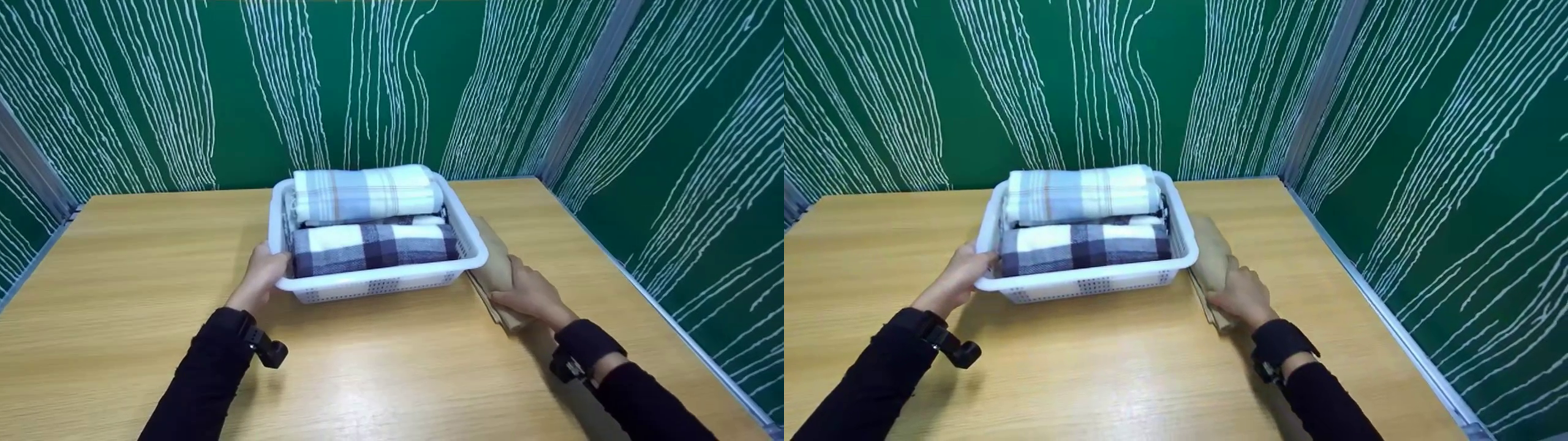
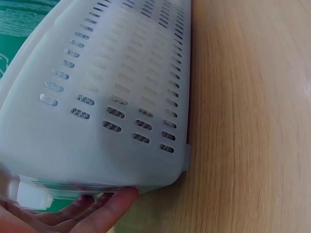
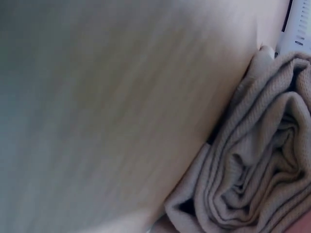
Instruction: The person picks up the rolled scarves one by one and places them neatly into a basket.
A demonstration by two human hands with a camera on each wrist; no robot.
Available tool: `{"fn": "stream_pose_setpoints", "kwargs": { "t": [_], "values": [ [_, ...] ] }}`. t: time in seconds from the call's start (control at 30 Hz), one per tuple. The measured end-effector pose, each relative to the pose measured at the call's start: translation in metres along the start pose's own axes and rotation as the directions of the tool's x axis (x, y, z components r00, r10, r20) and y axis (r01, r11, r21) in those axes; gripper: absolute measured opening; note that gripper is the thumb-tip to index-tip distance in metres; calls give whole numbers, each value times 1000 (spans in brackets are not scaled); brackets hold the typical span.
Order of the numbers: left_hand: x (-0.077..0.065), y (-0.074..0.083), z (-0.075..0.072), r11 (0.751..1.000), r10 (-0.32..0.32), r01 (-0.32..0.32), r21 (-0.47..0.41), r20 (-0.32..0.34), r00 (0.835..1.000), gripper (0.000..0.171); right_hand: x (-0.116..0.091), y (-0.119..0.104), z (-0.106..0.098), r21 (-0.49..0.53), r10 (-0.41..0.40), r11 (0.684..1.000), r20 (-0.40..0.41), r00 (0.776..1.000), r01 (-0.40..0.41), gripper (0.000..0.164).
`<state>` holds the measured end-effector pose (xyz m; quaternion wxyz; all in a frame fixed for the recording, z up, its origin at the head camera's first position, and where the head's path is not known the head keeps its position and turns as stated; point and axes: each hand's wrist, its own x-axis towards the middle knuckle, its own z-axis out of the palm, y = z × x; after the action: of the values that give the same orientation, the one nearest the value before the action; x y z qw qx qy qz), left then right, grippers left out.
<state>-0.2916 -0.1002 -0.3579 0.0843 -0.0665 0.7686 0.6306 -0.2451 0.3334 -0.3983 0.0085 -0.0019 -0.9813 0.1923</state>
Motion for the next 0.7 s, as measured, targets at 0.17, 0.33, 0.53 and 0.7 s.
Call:
{"fn": "stream_pose_setpoints", "kwargs": {
  "t": [0.17,0.33,0.53,0.7],
  "values": [
    [0,0,0,1000,7,-7,5,-6,1000,45,-13,3,-1,0,-25,1000,30,999,25,91],
    [-1,0,-1,1000,1,-1,4,1,1000,46,-28,5,-1,2,-35,999,34,999,35,92],
    [-2,-2,-1,1000,-17,17,-9,-3,1000,46,-45,9,-1,-6,-55,998,27,998,55,92],
    [-1,2,2,1000,0,-1,-31,-18,1000,43,-57,14,-7,-2,-68,998,53,996,68,94]
  ]
}}
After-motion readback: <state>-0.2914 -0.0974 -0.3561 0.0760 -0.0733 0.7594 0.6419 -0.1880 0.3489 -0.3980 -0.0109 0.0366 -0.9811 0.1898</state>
